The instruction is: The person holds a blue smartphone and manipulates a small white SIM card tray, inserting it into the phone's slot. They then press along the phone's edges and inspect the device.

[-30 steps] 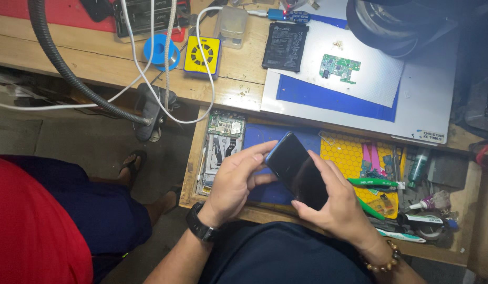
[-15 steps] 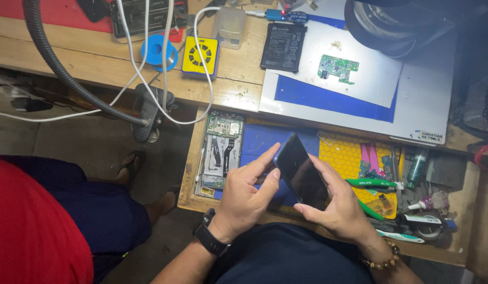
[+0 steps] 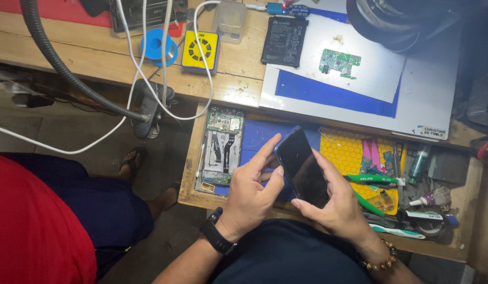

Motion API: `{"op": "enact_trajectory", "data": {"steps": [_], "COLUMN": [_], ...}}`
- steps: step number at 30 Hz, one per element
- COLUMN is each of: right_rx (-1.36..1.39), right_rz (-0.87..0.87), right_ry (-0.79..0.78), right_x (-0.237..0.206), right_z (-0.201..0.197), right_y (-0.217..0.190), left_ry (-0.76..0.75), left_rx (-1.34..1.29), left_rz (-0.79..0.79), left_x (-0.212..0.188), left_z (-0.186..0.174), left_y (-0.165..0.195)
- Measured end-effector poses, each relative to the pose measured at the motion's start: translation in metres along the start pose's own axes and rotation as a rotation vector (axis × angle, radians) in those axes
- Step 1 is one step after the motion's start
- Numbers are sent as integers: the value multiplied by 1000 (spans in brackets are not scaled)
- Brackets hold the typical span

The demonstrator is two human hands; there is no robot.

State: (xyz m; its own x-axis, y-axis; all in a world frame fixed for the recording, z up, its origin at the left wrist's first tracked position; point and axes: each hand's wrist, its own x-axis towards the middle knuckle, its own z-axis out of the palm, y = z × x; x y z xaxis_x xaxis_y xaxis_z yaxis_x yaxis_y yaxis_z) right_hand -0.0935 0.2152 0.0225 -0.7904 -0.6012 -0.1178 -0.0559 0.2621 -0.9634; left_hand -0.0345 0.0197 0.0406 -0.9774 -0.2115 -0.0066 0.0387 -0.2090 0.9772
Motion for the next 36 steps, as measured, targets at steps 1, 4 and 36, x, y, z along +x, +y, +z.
{"op": "enact_trajectory", "data": {"steps": [1, 4, 36], "right_rx": [-7, -80, -406], "right_rz": [-11, -57, -262], "right_ry": [9, 42, 113], "right_x": [-1, 0, -10], "right_z": [1, 3, -16], "right_y": [-1, -3, 6], "left_ry": [4, 21, -50], "left_rx": [-24, -20, -57], "left_rz": [-27, -16, -133], "left_x": [0, 1, -17], "left_z": [1, 4, -15], "left_y": [0, -1, -22]}}
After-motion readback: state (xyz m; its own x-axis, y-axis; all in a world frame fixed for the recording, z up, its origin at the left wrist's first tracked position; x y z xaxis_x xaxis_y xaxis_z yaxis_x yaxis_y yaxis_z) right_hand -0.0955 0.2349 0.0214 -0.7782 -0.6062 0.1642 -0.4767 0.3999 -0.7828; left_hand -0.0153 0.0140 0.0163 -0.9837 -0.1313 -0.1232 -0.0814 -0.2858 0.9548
